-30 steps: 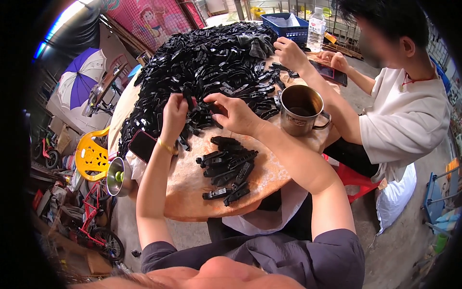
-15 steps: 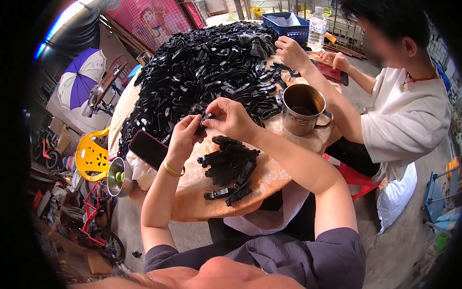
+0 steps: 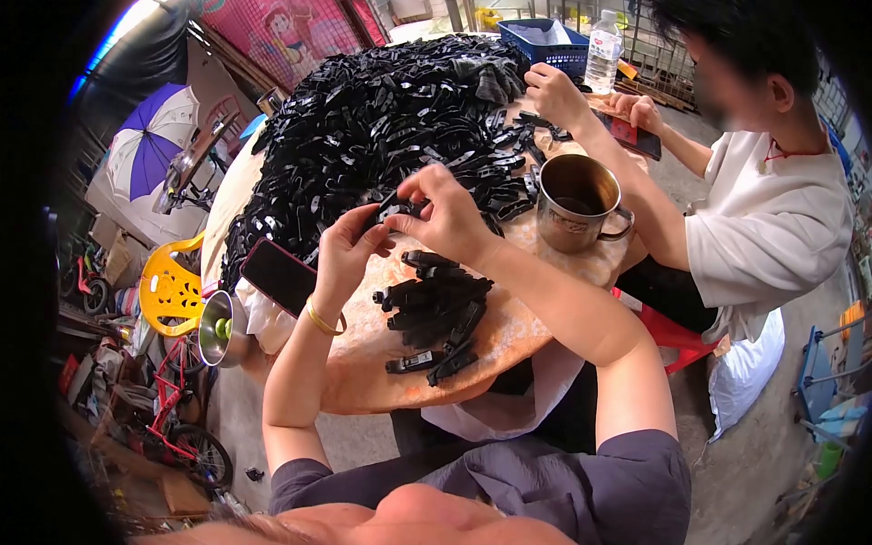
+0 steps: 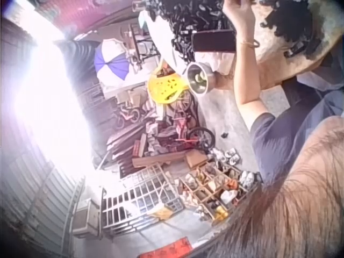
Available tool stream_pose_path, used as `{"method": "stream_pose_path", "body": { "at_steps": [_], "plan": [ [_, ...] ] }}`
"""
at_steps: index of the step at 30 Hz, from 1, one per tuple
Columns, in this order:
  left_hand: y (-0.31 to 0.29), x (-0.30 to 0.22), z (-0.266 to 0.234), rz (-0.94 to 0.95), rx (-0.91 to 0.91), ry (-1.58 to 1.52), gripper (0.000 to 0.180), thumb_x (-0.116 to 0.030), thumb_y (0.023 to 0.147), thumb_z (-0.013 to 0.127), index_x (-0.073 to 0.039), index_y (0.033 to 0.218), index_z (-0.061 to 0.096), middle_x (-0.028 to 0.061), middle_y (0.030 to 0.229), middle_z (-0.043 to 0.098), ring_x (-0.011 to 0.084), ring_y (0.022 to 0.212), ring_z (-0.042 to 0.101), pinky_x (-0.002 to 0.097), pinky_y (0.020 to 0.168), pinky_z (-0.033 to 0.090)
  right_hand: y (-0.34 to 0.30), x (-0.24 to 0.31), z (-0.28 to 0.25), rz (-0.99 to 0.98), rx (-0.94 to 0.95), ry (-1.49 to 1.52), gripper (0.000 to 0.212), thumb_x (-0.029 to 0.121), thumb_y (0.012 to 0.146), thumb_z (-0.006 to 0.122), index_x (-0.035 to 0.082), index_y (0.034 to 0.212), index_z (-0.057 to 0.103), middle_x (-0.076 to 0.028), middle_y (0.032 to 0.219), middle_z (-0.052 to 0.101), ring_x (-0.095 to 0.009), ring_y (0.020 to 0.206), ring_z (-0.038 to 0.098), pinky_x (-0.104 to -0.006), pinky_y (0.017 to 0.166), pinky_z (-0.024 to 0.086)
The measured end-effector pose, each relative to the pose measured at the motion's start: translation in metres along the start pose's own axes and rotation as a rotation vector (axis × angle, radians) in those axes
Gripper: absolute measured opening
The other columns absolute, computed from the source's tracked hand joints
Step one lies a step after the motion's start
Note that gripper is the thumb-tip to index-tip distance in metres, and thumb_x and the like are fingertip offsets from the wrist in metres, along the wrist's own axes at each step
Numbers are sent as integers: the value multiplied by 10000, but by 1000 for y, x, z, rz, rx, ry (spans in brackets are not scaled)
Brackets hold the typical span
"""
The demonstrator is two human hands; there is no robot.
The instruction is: The person assembles small black plastic components by hand at a table.
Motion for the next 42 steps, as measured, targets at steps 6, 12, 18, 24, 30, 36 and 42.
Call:
{"method": "stream_pose_path", "body": {
  "at_steps": [6, 12, 18, 24, 30, 36, 42],
  "plan": [
    [-6, -34, -1, 290, 30, 448, 266, -36, 768, 651, 2, 1023, 585, 144, 750, 628, 188, 621, 616, 278, 573, 480, 0, 0, 17, -25, 287, -71, 355, 126, 715, 745, -1, 1013, 598, -86, 903, 638, -126, 804, 618, -265, 720, 493],
    [-6, -35, 2, 264, 69, 425, 251, -31, 751, 653, 5, 991, 592, 151, 757, 625, 227, 622, 611, 281, 585, 477, 2, 16, 9, -203, 231, -248, 301, 95, 695, 743, -3, 949, 616, -86, 820, 645, -136, 721, 627, -243, 678, 484],
    [-17, -28, 29, 195, 355, 350, 269, -50, 761, 663, 1, 1017, 600, 141, 770, 637, 146, 625, 585, 260, 608, 481, 16, -12, -17, 110, 219, 269, 458, 374, 894, 529, -24, 1118, 518, -72, 938, 617, -127, 775, 593, -236, 682, 467],
    [-30, -31, 59, 335, 601, 467, 254, -184, 765, 696, -54, 977, 644, 70, 821, 615, 191, 791, 565, 326, 701, 458, 2, -26, -14, 47, 246, -863, 261, 315, 712, 688, 72, 796, 648, -76, 772, 633, -244, 737, 603, -345, 659, 474],
    [34, 2, -22, 154, 28, 549, 196, -144, 776, 661, -11, 919, 651, 107, 830, 615, 187, 709, 594, 295, 672, 485, -7, -32, 7, -74, 400, -1117, 216, 303, 743, 641, 113, 844, 647, -40, 855, 611, -212, 894, 564, -380, 757, 427],
    [40, 8, 24, 308, 419, 1007, 334, -223, 662, 731, -94, 960, 653, 98, 1037, 557, 284, 1048, 471, 372, 868, 424, 4, -14, -5, -160, 159, -730, 221, 221, 800, 579, 61, 949, 616, -93, 851, 606, -290, 803, 596, -387, 726, 461],
    [72, 20, -38, 303, 187, 1235, 413, -322, 689, 703, -151, 1057, 626, 131, 1123, 516, 314, 1070, 466, 393, 903, 415, 5, -19, -2, -155, 183, -665, 230, 208, 801, 586, 40, 956, 609, -130, 831, 626, -299, 809, 604, -379, 734, 482]
  ]
}}
Point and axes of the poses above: each hand's wrist, its own y-axis towards the middle knuckle, its own z-axis out of the palm, x = y × z, the point moved 10 cm from there along y, towards the middle knuckle
